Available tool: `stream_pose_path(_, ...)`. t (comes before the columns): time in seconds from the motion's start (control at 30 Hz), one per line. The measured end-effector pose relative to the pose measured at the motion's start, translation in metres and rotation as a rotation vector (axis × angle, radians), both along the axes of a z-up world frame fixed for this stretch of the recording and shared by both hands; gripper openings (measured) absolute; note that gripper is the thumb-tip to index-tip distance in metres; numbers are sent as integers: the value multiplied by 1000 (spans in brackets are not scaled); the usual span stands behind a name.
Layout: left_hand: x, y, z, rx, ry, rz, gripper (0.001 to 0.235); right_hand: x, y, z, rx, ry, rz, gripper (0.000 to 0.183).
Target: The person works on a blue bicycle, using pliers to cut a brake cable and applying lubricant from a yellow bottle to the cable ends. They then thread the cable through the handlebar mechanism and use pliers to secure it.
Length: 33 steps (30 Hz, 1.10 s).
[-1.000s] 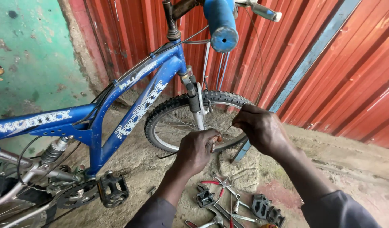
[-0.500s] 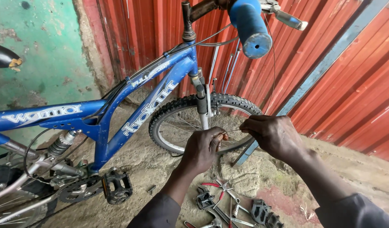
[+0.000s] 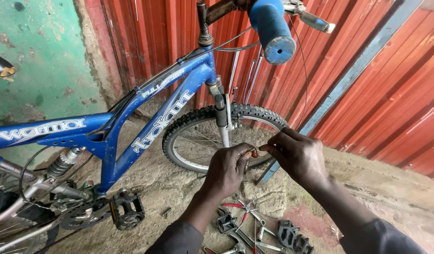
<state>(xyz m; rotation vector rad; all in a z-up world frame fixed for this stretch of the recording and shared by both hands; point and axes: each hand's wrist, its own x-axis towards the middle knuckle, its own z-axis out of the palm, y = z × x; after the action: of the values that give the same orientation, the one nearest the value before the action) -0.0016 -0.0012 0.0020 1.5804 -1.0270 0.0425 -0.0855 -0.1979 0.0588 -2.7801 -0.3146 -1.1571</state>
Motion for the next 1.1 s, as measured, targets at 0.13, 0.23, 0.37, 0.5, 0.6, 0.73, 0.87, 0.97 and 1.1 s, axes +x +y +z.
stream_pose_path(0.13, -1, -4, 7, -51, 24, -31, 24, 5, -6, -14, -82, -146, 22, 21)
stream_pose_path(0.23, -3, -2, 10, -44, 36, -18, 26, 12, -10, -31, -58, -155, -1, 22)
stream_pose_path(0.37, 3, 8, -1, 33, -3, 41, 23, 11, 9, -12, 101, -53, 122, 23)
stream_pose_path(0.5, 9, 4, -5, 95, -37, 66, 21, 6, 16, 8, 127, 79, 125, 8)
stream_pose_path(0.6, 4, 1, -1, 102, -76, 67, 19, 10, 9, 6, 160, 140, 143, 9)
stream_pose_path(0.73, 2, -2, -7, 72, -37, 99, 22, 11, 13, 5, 224, 216, 190, 13)
stream_pose_path(0.87, 1, 4, 3, 60, -44, 73, 22, 10, 3, 2, 217, 253, 216, 9)
stream_pose_path(0.97, 4, -1, -7, 89, -61, 47, 21, 8, 3, 10, 202, 238, 215, 9)
stream_pose_path(1.1, 5, -9, -17, 21, -78, 36, 21, 3, 8, 15, 249, 297, 221, 8)
